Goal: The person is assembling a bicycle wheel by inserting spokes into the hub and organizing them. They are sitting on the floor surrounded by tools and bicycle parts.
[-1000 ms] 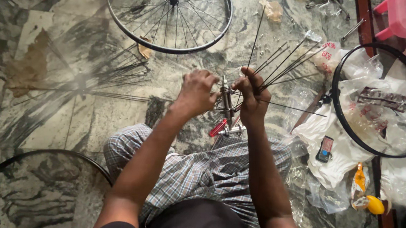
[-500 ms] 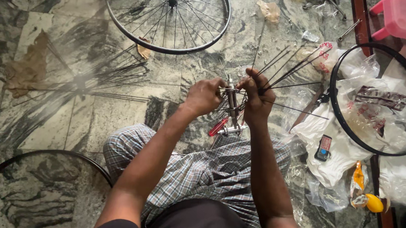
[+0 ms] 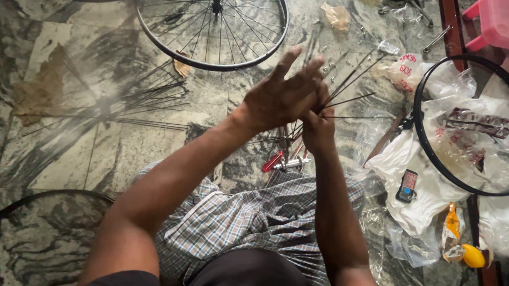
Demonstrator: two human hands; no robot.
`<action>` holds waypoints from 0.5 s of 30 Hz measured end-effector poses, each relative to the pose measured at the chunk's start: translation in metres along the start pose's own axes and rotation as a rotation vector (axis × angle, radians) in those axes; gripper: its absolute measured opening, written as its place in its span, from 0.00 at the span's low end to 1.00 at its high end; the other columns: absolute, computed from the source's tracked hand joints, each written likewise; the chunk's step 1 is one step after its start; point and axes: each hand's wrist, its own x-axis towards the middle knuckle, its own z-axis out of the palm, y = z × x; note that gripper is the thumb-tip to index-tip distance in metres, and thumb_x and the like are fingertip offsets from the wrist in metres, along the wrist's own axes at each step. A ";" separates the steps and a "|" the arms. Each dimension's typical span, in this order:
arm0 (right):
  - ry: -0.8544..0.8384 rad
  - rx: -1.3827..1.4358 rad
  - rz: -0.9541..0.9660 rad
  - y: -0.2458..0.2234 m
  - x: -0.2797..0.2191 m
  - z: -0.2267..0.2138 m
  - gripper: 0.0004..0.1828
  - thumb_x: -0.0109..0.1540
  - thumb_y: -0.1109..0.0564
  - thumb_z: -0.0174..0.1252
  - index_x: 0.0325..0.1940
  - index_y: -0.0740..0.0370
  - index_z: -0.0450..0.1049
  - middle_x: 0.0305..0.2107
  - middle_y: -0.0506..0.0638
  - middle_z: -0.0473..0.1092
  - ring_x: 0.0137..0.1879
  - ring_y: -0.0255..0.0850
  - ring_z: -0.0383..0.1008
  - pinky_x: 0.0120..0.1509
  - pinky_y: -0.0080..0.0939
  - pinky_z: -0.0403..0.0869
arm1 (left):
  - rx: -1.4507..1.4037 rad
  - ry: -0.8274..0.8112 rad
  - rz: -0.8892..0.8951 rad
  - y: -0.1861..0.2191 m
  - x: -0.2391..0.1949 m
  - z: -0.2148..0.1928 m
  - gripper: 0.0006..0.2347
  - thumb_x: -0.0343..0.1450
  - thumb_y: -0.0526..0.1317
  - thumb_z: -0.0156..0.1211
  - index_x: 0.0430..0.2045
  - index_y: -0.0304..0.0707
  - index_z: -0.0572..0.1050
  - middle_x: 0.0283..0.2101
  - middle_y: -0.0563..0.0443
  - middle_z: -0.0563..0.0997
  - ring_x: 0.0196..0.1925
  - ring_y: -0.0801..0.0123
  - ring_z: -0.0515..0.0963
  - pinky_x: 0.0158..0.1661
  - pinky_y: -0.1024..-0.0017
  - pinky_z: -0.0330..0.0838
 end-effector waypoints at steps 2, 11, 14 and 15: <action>-0.013 0.073 -0.048 0.003 0.001 -0.001 0.25 0.65 0.53 0.61 0.63 0.63 0.66 0.51 0.47 0.73 0.57 0.34 0.74 0.61 0.35 0.74 | -0.039 0.124 0.030 -0.005 0.010 -0.008 0.06 0.81 0.36 0.61 0.34 0.38 0.74 0.67 0.46 0.75 0.75 0.59 0.64 0.77 0.46 0.43; 0.033 0.199 -0.165 0.010 0.002 -0.007 0.16 0.76 0.53 0.54 0.62 0.66 0.69 0.36 0.49 0.71 0.43 0.36 0.71 0.53 0.39 0.74 | -0.588 0.017 -0.809 0.039 -0.064 -0.015 0.04 0.73 0.30 0.64 0.37 0.35 0.75 0.44 0.44 0.81 0.48 0.58 0.83 0.57 0.58 0.74; 0.037 0.193 -0.160 0.009 -0.001 0.003 0.17 0.75 0.52 0.54 0.63 0.66 0.68 0.36 0.48 0.69 0.43 0.36 0.69 0.53 0.40 0.72 | -0.792 -0.360 -0.992 0.056 -0.095 0.003 0.03 0.70 0.31 0.64 0.27 0.36 0.76 0.36 0.44 0.82 0.38 0.61 0.83 0.45 0.64 0.78; 0.031 0.206 -0.151 0.009 -0.001 0.005 0.18 0.74 0.52 0.54 0.63 0.67 0.68 0.36 0.48 0.69 0.43 0.36 0.69 0.53 0.40 0.72 | -0.785 -0.428 -1.040 0.060 -0.102 0.013 0.03 0.69 0.31 0.64 0.27 0.36 0.76 0.35 0.43 0.82 0.38 0.60 0.82 0.44 0.64 0.78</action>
